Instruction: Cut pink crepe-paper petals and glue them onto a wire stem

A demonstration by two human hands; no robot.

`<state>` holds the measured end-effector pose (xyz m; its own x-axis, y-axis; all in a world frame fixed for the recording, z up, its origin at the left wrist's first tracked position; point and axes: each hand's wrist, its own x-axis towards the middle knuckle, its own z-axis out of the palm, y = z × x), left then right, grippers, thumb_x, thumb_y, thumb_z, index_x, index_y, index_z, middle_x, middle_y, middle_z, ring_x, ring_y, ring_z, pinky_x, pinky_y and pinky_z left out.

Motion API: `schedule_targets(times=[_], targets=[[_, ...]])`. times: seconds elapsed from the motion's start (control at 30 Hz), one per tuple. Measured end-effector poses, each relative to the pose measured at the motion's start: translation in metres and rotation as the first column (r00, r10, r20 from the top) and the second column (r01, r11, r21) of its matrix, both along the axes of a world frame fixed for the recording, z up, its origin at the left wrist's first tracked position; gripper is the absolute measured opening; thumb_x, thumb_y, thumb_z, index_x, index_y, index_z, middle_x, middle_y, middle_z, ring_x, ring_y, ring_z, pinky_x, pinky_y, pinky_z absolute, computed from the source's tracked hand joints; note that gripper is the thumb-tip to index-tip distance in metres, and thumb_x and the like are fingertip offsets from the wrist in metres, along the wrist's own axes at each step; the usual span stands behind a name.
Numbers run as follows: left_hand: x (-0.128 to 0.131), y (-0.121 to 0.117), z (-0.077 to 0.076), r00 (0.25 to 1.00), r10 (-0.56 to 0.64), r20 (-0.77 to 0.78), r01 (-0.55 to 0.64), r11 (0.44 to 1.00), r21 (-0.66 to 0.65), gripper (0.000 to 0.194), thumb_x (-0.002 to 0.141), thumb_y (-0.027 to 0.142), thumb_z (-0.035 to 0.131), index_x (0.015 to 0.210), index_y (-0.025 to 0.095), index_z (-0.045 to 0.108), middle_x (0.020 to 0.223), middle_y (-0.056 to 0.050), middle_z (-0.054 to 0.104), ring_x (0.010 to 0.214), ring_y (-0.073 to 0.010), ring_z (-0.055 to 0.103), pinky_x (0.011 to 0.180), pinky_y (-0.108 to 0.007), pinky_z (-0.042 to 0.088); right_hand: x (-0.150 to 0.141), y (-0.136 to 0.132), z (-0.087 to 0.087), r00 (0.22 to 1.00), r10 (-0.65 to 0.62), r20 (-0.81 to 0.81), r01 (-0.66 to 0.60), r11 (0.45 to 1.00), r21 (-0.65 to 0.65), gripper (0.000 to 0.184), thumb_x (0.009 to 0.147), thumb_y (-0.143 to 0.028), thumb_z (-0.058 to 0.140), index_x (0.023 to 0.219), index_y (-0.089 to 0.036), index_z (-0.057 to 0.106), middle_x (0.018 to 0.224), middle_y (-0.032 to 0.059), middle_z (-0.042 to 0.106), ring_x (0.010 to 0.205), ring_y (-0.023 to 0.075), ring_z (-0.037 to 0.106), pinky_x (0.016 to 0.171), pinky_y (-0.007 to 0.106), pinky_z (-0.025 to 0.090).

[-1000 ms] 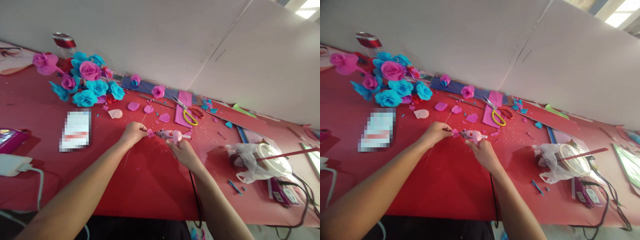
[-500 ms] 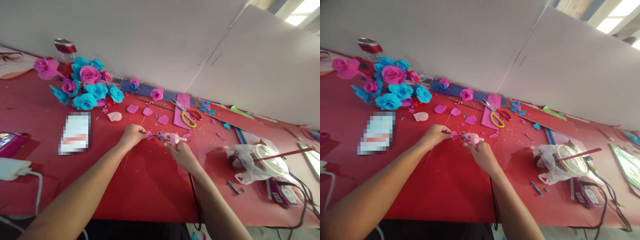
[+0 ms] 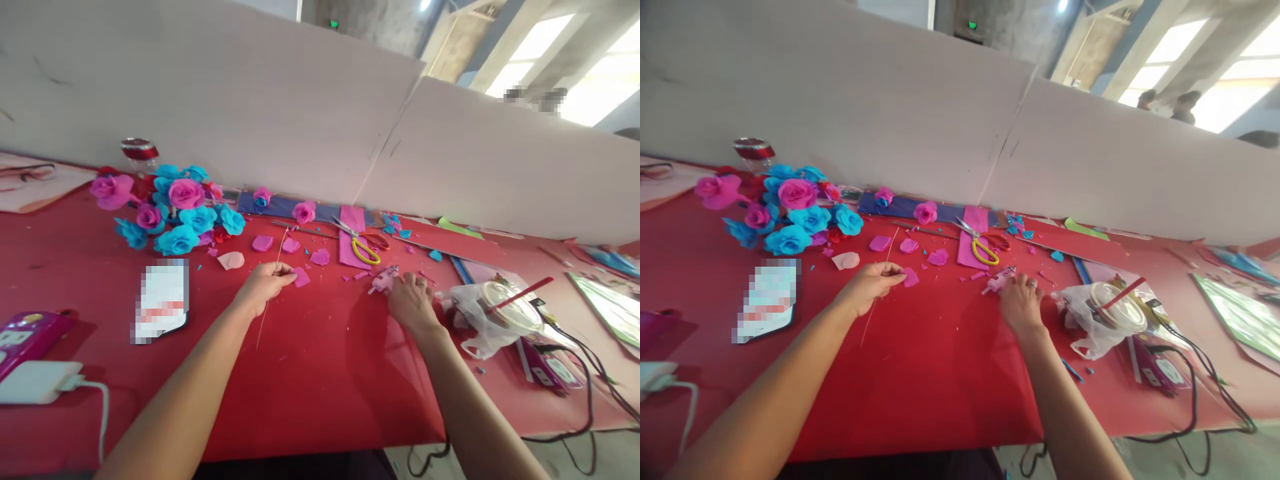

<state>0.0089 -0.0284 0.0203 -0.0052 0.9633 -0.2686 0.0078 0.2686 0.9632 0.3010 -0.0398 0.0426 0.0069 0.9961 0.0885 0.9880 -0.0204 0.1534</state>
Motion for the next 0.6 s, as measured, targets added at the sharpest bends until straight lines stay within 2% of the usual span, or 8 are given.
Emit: schedule_targets(times=[0.07, 0.1, 0.13, 0.17, 0.23, 0.33, 0.47, 0.6], targets=[[0.002, -0.002, 0.003, 0.999, -0.006, -0.054, 0.01, 0.997, 0.072, 0.02, 0.059, 0.028, 0.075, 0.071, 0.016, 0.064, 0.062, 0.002, 0.061, 0.051, -0.0075, 0.046, 0.052, -0.022, 0.034, -0.026, -0.002, 0.011, 0.978, 0.07, -0.196, -0.044, 0.989, 0.138, 0.032, 0.087, -0.023, 0.049, 0.114, -0.014, 0.063, 0.124, 0.0224, 0.057, 0.113, 0.0391, 0.051, 0.088, 0.053, 0.039], [0.003, -0.003, 0.004, 0.997, -0.017, -0.069, 0.024, 0.995, 0.1, 0.019, 0.058, 0.027, 0.075, 0.07, 0.016, 0.065, 0.066, 0.0, 0.064, 0.057, -0.0093, 0.052, 0.058, -0.023, 0.038, -0.043, -0.003, 0.015, 0.922, 0.168, -0.35, -0.115, 0.979, 0.168, 0.031, 0.086, -0.024, 0.052, 0.113, -0.017, 0.065, 0.122, 0.0189, 0.06, 0.114, 0.0359, 0.053, 0.091, 0.05, 0.039], [0.004, -0.003, 0.005, 0.997, -0.034, -0.072, 0.042, 0.992, 0.116, 0.019, 0.058, 0.026, 0.075, 0.07, 0.015, 0.066, 0.069, -0.001, 0.066, 0.063, -0.0111, 0.056, 0.064, -0.025, 0.041, -0.06, -0.003, 0.017, 0.819, 0.261, -0.511, -0.211, 0.965, 0.156, 0.03, 0.084, -0.026, 0.056, 0.111, -0.019, 0.067, 0.117, 0.0152, 0.065, 0.112, 0.0323, 0.056, 0.094, 0.046, 0.039], [0.005, -0.004, 0.005, 0.997, -0.052, -0.064, 0.06, 0.991, 0.121, 0.02, 0.057, 0.027, 0.076, 0.071, 0.015, 0.067, 0.07, -0.002, 0.067, 0.067, -0.0125, 0.058, 0.068, -0.026, 0.042, -0.077, -0.002, 0.018, 0.689, 0.278, -0.67, -0.266, 0.956, 0.123, 0.027, 0.081, -0.027, 0.059, 0.104, -0.022, 0.071, 0.109, 0.0114, 0.069, 0.106, 0.0292, 0.06, 0.093, 0.042, 0.041], [0.006, -0.005, 0.006, 0.996, -0.085, -0.029, 0.088, 0.99, 0.11, 0.023, 0.056, 0.029, 0.077, 0.072, 0.015, 0.067, 0.071, -0.002, 0.068, 0.069, -0.0142, 0.06, 0.072, -0.028, 0.043, -0.105, 0.0, 0.015, 0.43, 0.158, -0.889, -0.276, 0.96, 0.037, 0.018, 0.076, -0.025, 0.062, 0.089, -0.023, 0.074, 0.093, 0.0061, 0.074, 0.093, 0.0253, 0.065, 0.085, 0.036, 0.045], [0.008, -0.007, 0.006, 0.994, -0.105, 0.018, 0.103, 0.991, 0.091, 0.028, 0.054, 0.032, 0.078, 0.071, 0.014, 0.066, 0.068, -0.002, 0.067, 0.067, -0.0139, 0.059, 0.071, -0.028, 0.043, -0.127, 0.003, 0.006, 0.324, 0.1, -0.941, -0.258, 0.966, 0.014, 0.015, 0.075, -0.026, 0.06, 0.077, -0.022, 0.075, 0.076, 0.0012, 0.074, 0.077, 0.0207, 0.065, 0.072, 0.031, 0.045], [0.011, -0.009, 0.006, 0.991, -0.131, 0.012, 0.13, 0.988, 0.088, 0.03, 0.056, 0.035, 0.079, 0.072, 0.013, 0.065, 0.068, -0.001, 0.064, 0.063, -0.0106, 0.055, 0.061, -0.023, 0.039, -0.125, 0.008, 0.002, 0.237, 0.083, -0.968, -0.205, 0.978, 0.034, 0.011, 0.068, -0.026, 0.064, 0.065, -0.02, 0.073, 0.062, -0.0016, 0.069, 0.064, 0.016, 0.059, 0.066, 0.028, 0.041], [0.015, -0.015, 0.013, 0.989, -0.115, 0.089, 0.097, 0.979, 0.179, 0.039, 0.068, 0.042, 0.074, 0.095, 0.017, 0.063, 0.078, 0.002, 0.06, 0.046, -0.0024, 0.04, 0.044, -0.018, 0.026, -0.117, 0.014, 0.003, 0.029, 0.047, -0.998, -0.073, 0.996, 0.044, 0.016, 0.067, -0.033, 0.066, 0.066, -0.018, 0.072, 0.057, -0.0032, 0.063, 0.059, 0.0128, 0.053, 0.062, 0.025, 0.038]])
